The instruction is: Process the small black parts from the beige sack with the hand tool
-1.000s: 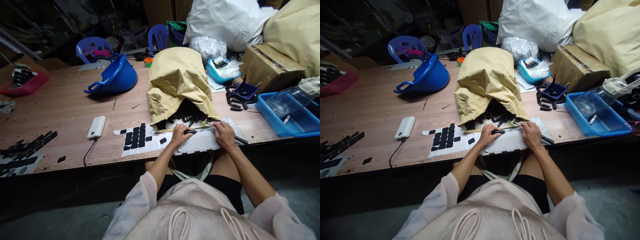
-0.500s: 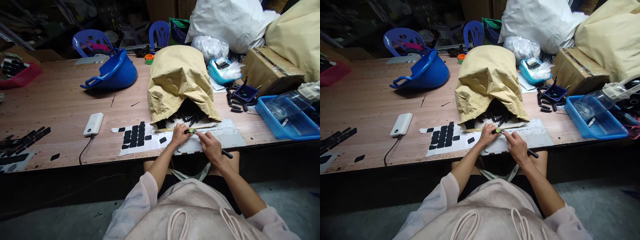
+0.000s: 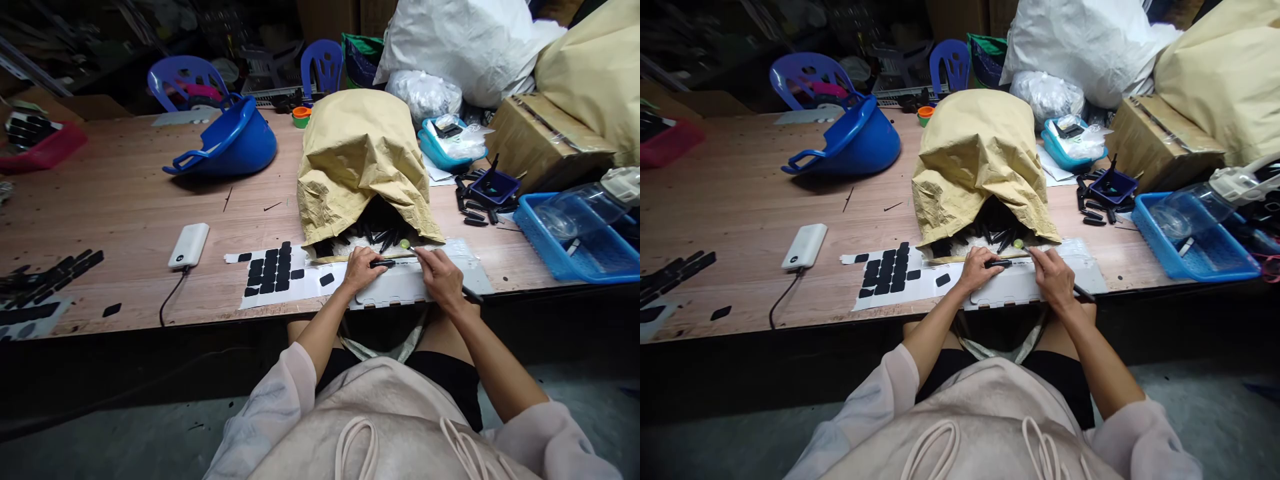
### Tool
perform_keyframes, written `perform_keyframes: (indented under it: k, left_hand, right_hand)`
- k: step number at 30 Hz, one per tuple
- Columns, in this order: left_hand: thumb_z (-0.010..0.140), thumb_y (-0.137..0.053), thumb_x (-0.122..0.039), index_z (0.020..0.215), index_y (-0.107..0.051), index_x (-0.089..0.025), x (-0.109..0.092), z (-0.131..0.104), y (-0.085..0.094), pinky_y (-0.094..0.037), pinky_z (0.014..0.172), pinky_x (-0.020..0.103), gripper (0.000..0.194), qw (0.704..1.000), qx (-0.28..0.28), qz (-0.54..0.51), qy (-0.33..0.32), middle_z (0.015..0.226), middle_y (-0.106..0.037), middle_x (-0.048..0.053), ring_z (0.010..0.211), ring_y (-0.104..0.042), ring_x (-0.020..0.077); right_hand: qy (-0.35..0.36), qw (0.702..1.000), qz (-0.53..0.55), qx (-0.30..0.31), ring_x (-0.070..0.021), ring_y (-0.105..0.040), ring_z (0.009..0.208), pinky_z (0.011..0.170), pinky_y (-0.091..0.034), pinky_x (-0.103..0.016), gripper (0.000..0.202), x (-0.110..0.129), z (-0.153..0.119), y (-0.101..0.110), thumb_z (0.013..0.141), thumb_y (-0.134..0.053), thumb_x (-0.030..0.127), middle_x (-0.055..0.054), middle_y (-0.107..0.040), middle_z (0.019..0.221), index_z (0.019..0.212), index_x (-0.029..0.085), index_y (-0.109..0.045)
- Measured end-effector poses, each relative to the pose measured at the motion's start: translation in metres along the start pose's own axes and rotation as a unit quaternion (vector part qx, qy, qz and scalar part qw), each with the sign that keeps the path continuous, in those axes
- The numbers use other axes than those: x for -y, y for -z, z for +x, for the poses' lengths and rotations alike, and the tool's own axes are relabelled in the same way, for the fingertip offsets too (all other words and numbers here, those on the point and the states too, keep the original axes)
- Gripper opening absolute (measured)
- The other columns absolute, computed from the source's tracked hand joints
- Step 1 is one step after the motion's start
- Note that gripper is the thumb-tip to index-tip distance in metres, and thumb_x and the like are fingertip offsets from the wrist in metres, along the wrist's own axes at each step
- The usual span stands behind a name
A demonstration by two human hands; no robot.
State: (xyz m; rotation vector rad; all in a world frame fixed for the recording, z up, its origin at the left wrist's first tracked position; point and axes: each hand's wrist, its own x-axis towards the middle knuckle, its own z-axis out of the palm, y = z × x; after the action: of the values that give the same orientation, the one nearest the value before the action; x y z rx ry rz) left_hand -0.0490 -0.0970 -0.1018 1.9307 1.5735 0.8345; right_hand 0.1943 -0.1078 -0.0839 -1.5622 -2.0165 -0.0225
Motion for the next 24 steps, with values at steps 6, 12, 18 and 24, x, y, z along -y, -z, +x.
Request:
perform_keyframes:
  k: [6, 12, 18, 24]
  left_hand:
    - [0.078, -0.086, -0.023, 0.096, -0.079, -0.025, 0.002, -0.001, -0.002, -0.048, 0.102, 0.043, 0.02, 1.0, -0.008, 0.01, -0.011, 0.097, -0.073, 0.003, 0.107, -0.058, 0.0263]
    - [0.086, -0.081, -0.028, 0.098, -0.077, -0.024, 0.003, -0.003, 0.005, -0.049, 0.097, 0.042, 0.013, 0.999, -0.025, 0.018, -0.04, 0.094, -0.072, 0.004, 0.102, -0.059, 0.0257]
    - [0.104, -0.058, -0.04, 0.115, -0.072, -0.021, -0.019, -0.09, 0.002, -0.052, 0.088, 0.038, 0.027, 0.973, 0.039, -0.052, -0.223, 0.099, -0.075, 0.008, 0.092, -0.066, 0.0221]
    - [0.104, -0.054, -0.04, 0.129, -0.071, -0.025, -0.001, -0.141, -0.056, -0.056, 0.096, 0.036, 0.034, 0.945, 0.316, 0.043, 0.069, 0.117, -0.079, 0.008, 0.109, -0.074, 0.0252]
  right_hand:
    - [0.077, 0.996, -0.032, 0.042, -0.0228, -0.059, 0.089, 0.079, -0.043, -0.035, 0.032, -0.057, 0.034, -0.009, 0.104, -0.052, 0.038, -0.009, -0.071, 0.096, 0.114, 0.026, -0.08]
    - [0.075, 0.996, -0.014, 0.037, -0.0243, -0.055, 0.088, 0.082, -0.042, -0.037, 0.032, -0.06, 0.031, -0.017, 0.104, -0.052, 0.041, -0.009, -0.069, 0.095, 0.112, 0.026, -0.08]
    - [0.064, 0.996, -0.026, 0.064, -0.026, -0.054, 0.095, 0.086, -0.041, -0.038, 0.029, -0.053, 0.031, -0.016, 0.102, -0.054, 0.036, -0.009, -0.069, 0.103, 0.115, 0.026, -0.078]
    - [0.063, 0.995, -0.031, 0.075, -0.0269, -0.052, 0.097, 0.087, -0.039, -0.038, 0.029, -0.05, 0.03, -0.015, 0.102, -0.053, 0.034, -0.01, -0.068, 0.107, 0.117, 0.025, -0.076]
